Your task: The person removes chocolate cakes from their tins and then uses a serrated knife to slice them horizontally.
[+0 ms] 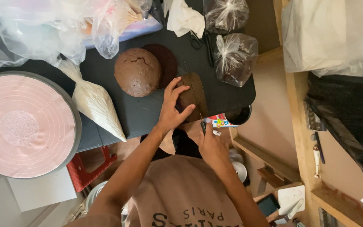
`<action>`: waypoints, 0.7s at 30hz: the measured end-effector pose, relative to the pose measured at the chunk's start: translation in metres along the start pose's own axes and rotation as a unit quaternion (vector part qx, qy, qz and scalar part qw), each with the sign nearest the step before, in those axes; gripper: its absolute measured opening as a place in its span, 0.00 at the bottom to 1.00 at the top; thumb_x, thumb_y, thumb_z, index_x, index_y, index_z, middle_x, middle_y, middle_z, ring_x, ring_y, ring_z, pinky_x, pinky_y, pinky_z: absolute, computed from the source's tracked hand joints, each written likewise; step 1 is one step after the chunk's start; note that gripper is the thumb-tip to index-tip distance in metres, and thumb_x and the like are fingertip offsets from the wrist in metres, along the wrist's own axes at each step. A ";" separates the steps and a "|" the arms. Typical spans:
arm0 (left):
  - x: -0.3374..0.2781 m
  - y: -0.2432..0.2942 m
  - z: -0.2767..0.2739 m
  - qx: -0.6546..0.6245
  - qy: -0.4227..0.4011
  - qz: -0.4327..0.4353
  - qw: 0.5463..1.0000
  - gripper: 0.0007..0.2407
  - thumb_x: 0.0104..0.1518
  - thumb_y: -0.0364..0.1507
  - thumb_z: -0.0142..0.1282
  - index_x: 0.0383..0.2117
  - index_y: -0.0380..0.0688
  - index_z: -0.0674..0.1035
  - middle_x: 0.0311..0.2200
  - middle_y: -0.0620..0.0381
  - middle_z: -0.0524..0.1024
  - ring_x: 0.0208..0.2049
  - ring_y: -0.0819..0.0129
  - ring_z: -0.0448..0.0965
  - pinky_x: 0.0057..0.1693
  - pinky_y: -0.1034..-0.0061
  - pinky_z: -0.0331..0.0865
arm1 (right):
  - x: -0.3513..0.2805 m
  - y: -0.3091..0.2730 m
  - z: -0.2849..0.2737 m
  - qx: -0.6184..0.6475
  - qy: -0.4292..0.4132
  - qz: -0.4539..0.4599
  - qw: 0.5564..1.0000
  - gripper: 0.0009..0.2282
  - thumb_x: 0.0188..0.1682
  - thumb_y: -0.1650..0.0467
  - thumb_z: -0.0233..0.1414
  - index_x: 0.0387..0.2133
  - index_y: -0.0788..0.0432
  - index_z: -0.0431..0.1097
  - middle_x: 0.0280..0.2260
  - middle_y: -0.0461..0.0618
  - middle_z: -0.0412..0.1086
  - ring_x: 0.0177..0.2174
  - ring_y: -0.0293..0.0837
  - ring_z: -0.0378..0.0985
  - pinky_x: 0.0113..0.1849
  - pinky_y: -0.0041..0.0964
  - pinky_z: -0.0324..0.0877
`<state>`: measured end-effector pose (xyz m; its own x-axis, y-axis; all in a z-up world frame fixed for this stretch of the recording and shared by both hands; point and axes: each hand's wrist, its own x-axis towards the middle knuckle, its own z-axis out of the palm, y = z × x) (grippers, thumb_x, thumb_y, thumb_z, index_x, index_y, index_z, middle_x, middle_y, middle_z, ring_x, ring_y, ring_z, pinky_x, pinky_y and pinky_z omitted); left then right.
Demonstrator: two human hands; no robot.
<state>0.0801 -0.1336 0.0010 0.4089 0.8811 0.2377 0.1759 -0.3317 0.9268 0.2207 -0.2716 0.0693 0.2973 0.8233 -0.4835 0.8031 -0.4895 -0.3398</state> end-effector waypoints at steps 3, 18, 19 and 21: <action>0.005 0.011 0.001 0.016 0.007 -0.001 1.000 0.25 0.54 0.33 0.68 0.59 0.47 0.73 0.70 0.42 0.56 0.72 0.41 0.54 0.74 0.55 0.53 | -0.002 -0.003 -0.002 -0.012 -0.029 0.027 0.999 0.23 0.54 0.63 0.46 0.59 0.60 0.51 0.30 0.70 0.76 0.34 0.73 0.77 0.39 0.69 0.67; 0.025 0.023 0.019 0.092 0.047 -0.011 0.995 0.19 0.53 0.38 0.71 0.50 0.55 0.82 0.59 0.43 0.65 0.61 0.46 0.66 0.65 0.59 0.64 | -0.032 0.009 0.006 0.042 0.034 -0.036 0.998 0.15 0.54 0.65 0.47 0.50 0.60 0.59 0.29 0.69 0.75 0.29 0.71 0.77 0.31 0.67 0.69; 0.025 0.024 0.018 0.093 0.048 -0.011 0.994 0.19 0.53 0.38 0.71 0.50 0.55 0.82 0.59 0.43 0.65 0.61 0.46 0.66 0.65 0.59 0.64 | -0.035 0.010 0.006 0.042 0.033 -0.038 0.998 0.15 0.54 0.65 0.47 0.50 0.60 0.59 0.29 0.69 0.75 0.29 0.71 0.77 0.31 0.67 0.69; 0.024 0.025 0.017 0.094 0.041 -0.005 0.995 0.19 0.52 0.37 0.72 0.50 0.54 0.82 0.58 0.44 0.66 0.60 0.47 0.66 0.65 0.60 0.64 | -0.041 0.013 0.006 0.018 -0.011 0.006 1.000 0.15 0.55 0.64 0.45 0.50 0.59 0.59 0.28 0.69 0.75 0.30 0.70 0.78 0.34 0.65 0.70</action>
<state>0.1099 -0.1268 0.0248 0.3325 0.9066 0.2597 0.3463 -0.3735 0.8605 0.2158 -0.3134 0.0797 0.2945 0.8113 -0.5051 0.7803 -0.5093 -0.3631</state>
